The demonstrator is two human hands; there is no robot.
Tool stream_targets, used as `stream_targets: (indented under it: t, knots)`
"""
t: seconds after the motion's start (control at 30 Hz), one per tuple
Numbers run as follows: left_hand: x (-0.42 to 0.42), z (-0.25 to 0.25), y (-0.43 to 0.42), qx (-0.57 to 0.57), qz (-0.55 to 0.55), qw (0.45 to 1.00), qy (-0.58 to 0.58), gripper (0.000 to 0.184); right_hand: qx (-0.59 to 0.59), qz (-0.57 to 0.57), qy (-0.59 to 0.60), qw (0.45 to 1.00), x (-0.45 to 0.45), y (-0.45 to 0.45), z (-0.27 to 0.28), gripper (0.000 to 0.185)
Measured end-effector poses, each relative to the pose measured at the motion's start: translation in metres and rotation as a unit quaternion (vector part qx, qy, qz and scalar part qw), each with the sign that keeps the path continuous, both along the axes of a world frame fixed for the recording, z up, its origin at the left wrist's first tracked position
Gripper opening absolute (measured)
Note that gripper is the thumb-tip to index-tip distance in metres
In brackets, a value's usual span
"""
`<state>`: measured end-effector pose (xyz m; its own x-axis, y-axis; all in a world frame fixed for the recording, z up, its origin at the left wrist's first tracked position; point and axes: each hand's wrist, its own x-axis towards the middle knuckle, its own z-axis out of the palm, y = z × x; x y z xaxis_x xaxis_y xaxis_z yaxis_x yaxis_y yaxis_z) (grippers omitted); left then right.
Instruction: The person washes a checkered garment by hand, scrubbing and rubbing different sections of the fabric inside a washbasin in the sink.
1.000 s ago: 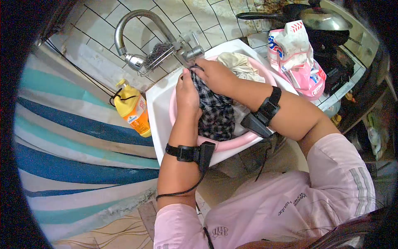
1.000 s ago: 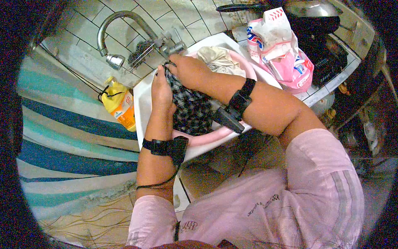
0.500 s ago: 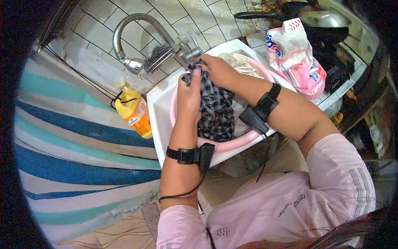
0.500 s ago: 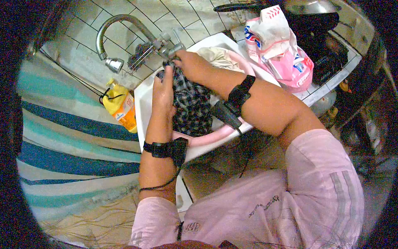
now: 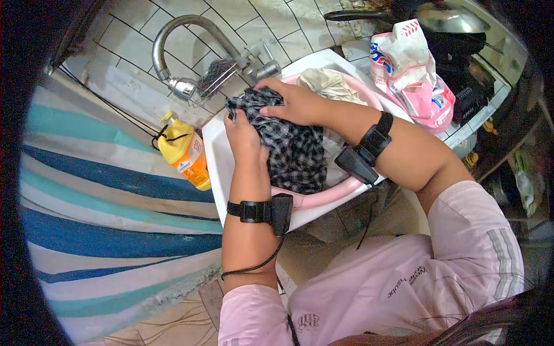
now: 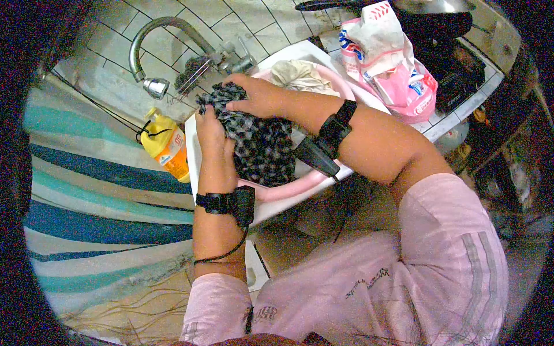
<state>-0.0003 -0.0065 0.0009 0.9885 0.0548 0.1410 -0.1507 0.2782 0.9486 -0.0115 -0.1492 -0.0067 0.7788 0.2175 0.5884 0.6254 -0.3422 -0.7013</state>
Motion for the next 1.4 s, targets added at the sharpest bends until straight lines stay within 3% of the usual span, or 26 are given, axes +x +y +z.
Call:
stream_targets:
  t: [0.1, 0.17, 0.27, 0.3, 0.4, 0.47, 0.53, 0.6, 0.67, 0.7, 0.73, 0.8, 0.87, 0.93, 0.97, 1.0, 1.07, 1.1, 1.2, 1.23, 1.27, 1.33, 1.4]
  knots:
    - [0.001, -0.003, -0.004, 0.003, 0.028, 1.0, 0.001, 0.026, -0.006, -0.017, -0.025, 1.0, -0.004, 0.004, 0.003, 0.041]
    - [0.011, -0.012, 0.0, 0.039, -0.028, 0.999, -0.004, 0.03, -0.066, -0.007, -0.119, 0.991, -0.014, 0.01, 0.006, 0.032]
    - [-0.003, -0.003, -0.004, 0.065, -0.083, 0.994, 0.029, 0.037, -0.1, -0.021, -0.068, 0.992, -0.03, 0.012, 0.019, 0.028]
    - [0.011, -0.011, -0.001, 0.048, -0.11, 0.992, 0.035, 0.045, -0.067, -0.08, -0.051, 0.993, -0.023, 0.012, 0.017, 0.028]
    - [-0.024, 0.016, -0.017, 0.026, -0.151, 0.986, 0.062, 0.037, -0.03, -0.128, -0.009, 0.991, 0.001, 0.0, 0.005, 0.028]
    - [-0.02, 0.011, -0.018, 0.004, -0.155, 0.986, 0.066, 0.036, -0.037, -0.146, -0.033, 0.988, -0.006, 0.001, 0.004, 0.029]
    - [-0.013, 0.0, -0.013, -0.014, -0.15, 0.987, 0.052, 0.046, -0.069, -0.146, -0.075, 0.984, -0.027, 0.007, 0.019, 0.03]
    - [0.002, -0.013, -0.006, 0.027, -0.122, 0.992, 0.002, 0.04, -0.113, -0.102, -0.115, 0.982, -0.036, 0.011, 0.021, 0.029]
    - [0.002, -0.014, -0.001, 0.168, -0.135, 0.976, -0.033, 0.038, -0.145, -0.066, -0.125, 0.979, -0.036, 0.016, 0.02, 0.03]
    - [-0.016, -0.004, -0.012, 0.046, -0.1, 0.994, 0.016, 0.038, -0.124, -0.12, -0.071, 0.982, -0.025, 0.015, 0.017, 0.03]
    - [-0.014, -0.007, -0.011, 0.044, -0.097, 0.994, 0.019, 0.038, -0.125, -0.117, -0.069, 0.983, -0.014, 0.011, 0.014, 0.03]
    - [-0.005, -0.01, -0.01, 0.166, -0.112, 0.978, -0.051, 0.04, -0.046, -0.152, 0.057, 0.986, 0.006, 0.0, 0.006, 0.03]
    - [-0.015, 0.0, -0.017, 0.146, -0.141, 0.979, -0.025, 0.045, -0.017, -0.134, 0.039, 0.99, 0.02, -0.006, -0.007, 0.031]
    - [-0.019, 0.005, -0.021, 0.146, -0.142, 0.978, -0.053, 0.05, 0.018, -0.164, 0.014, 0.986, 0.022, -0.008, -0.005, 0.045]
    - [-0.023, 0.006, -0.022, 0.075, -0.148, 0.986, 0.002, 0.057, 0.051, -0.15, 0.039, 0.987, 0.021, -0.01, -0.006, 0.046]
    - [-0.025, 0.006, -0.02, 0.077, -0.15, 0.986, 0.003, 0.057, 0.053, -0.152, 0.04, 0.986, 0.023, -0.01, -0.007, 0.046]
    - [-0.027, 0.007, -0.016, 0.107, -0.186, 0.977, 0.02, 0.071, 0.234, -0.015, 0.151, 0.96, 0.028, -0.009, -0.007, 0.037]
    - [-0.025, 0.006, -0.016, 0.097, -0.193, 0.975, -0.041, 0.076, 0.202, 0.026, 0.13, 0.97, 0.026, -0.007, -0.009, 0.036]
    - [-0.019, 0.009, -0.012, 0.183, -0.119, 0.971, -0.102, 0.07, 0.171, 0.029, 0.032, 0.984, 0.016, 0.0, -0.006, 0.037]
    - [-0.007, 0.007, -0.004, 0.189, -0.108, 0.971, -0.103, 0.057, 0.178, 0.012, 0.052, 0.983, 0.012, 0.002, -0.002, 0.043]
    - [-0.003, 0.005, 0.0, 0.189, -0.107, 0.971, -0.103, 0.057, 0.178, 0.013, 0.051, 0.983, 0.009, 0.004, 0.0, 0.043]
    - [-0.002, 0.01, 0.004, 0.297, -0.001, 0.954, -0.043, 0.045, 0.137, -0.007, 0.097, 0.986, 0.004, 0.007, 0.001, 0.044]
    - [0.02, -0.006, 0.021, 0.333, 0.018, 0.939, -0.086, 0.04, 0.155, -0.005, 0.055, 0.986, -0.001, 0.007, 0.002, 0.044]
